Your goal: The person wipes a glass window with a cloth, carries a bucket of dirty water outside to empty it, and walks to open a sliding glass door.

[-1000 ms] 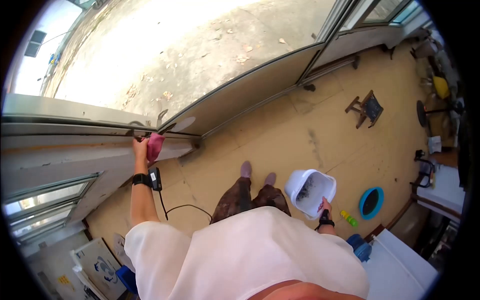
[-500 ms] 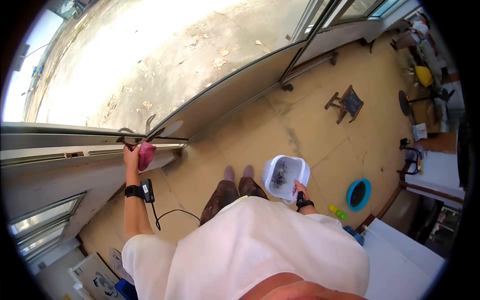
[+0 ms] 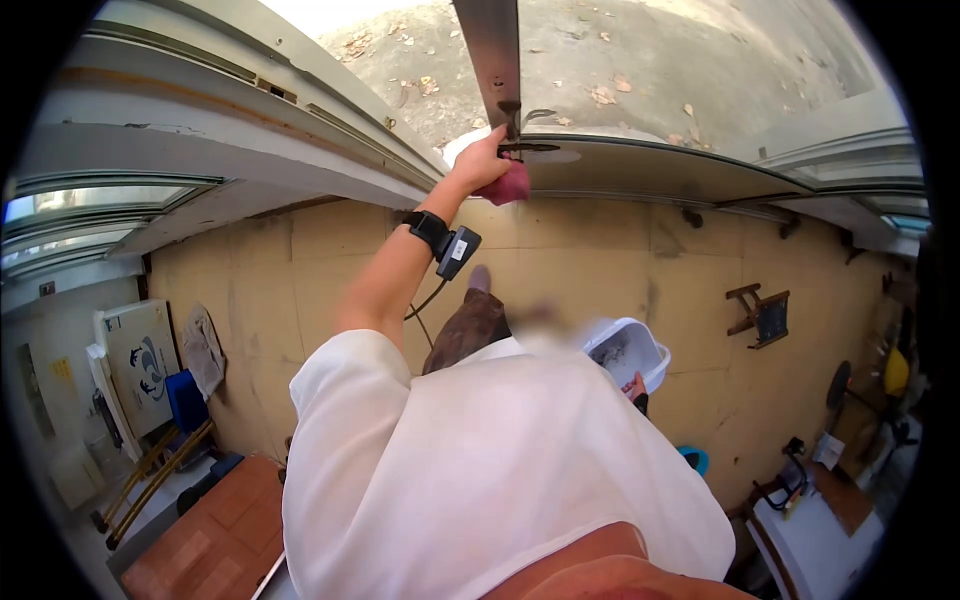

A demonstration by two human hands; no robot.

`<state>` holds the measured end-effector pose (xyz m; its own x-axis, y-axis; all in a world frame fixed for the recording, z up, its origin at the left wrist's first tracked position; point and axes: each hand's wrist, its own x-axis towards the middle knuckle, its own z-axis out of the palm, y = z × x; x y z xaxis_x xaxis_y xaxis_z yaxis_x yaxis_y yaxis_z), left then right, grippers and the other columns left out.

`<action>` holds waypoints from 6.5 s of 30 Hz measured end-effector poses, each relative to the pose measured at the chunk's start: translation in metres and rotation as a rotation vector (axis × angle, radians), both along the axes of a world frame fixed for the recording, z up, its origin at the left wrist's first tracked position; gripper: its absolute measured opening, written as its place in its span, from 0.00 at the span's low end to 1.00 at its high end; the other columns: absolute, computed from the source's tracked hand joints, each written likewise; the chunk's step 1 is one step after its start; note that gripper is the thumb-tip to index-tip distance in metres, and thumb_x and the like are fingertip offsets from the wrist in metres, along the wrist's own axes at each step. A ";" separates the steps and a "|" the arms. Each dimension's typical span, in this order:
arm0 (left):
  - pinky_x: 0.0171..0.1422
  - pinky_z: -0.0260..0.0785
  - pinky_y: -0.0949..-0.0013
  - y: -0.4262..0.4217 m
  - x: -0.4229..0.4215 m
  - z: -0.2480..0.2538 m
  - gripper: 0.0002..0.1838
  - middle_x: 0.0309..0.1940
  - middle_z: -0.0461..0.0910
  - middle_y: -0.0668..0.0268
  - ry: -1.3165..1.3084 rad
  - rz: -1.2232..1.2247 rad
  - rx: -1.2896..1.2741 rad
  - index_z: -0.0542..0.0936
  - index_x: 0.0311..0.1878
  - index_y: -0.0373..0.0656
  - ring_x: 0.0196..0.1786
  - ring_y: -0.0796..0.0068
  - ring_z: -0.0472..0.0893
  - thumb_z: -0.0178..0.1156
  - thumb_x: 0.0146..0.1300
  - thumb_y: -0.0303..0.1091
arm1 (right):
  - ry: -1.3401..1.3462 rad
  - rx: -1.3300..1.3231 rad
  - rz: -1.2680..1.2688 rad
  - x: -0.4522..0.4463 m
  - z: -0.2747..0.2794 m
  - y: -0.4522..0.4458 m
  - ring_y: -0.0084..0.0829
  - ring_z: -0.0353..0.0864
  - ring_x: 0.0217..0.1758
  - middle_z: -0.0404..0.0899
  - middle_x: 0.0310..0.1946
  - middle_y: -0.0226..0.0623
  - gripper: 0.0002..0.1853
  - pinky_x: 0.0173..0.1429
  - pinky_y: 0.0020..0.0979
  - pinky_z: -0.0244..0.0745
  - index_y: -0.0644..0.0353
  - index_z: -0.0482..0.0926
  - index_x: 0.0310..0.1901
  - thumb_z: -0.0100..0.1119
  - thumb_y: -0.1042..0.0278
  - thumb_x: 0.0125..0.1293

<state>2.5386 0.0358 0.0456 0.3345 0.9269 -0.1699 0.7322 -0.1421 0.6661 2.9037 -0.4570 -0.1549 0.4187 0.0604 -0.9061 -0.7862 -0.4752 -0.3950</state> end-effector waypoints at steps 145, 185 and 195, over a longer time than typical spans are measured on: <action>0.43 0.70 0.64 0.460 0.583 0.092 0.10 0.33 0.80 0.61 0.172 -2.951 -0.153 0.81 0.35 0.52 0.39 0.60 0.79 0.55 0.50 0.38 | -0.402 -0.168 -2.924 -0.197 0.238 1.226 0.18 0.54 0.11 0.56 0.12 0.22 0.12 0.15 0.23 0.52 0.50 0.63 0.22 0.54 0.60 0.57; 0.45 0.68 0.74 1.588 1.189 0.084 0.14 0.37 0.78 0.65 -0.211 -0.360 -0.897 0.75 0.43 0.38 0.39 0.76 0.76 0.57 0.53 0.29 | -0.340 0.383 -0.223 1.070 0.372 1.693 0.14 0.54 0.12 0.60 0.16 0.21 0.12 0.14 0.19 0.50 0.51 0.64 0.28 0.57 0.59 0.56; 0.61 0.62 0.67 1.736 1.372 0.010 0.29 0.59 0.65 0.56 -0.510 -0.278 -1.216 0.59 0.63 0.36 0.59 0.65 0.68 0.51 0.56 0.29 | -0.337 0.784 0.173 1.288 0.519 2.007 0.10 0.54 0.16 0.62 0.20 0.20 0.15 0.18 0.15 0.48 0.60 0.70 0.46 0.55 0.64 0.59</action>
<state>3.9108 1.7722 0.0553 0.7573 0.1704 -0.6304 0.4106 0.6264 0.6626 4.1919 1.5495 0.3642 0.5844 0.7024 -0.4063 -0.5104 -0.0710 -0.8570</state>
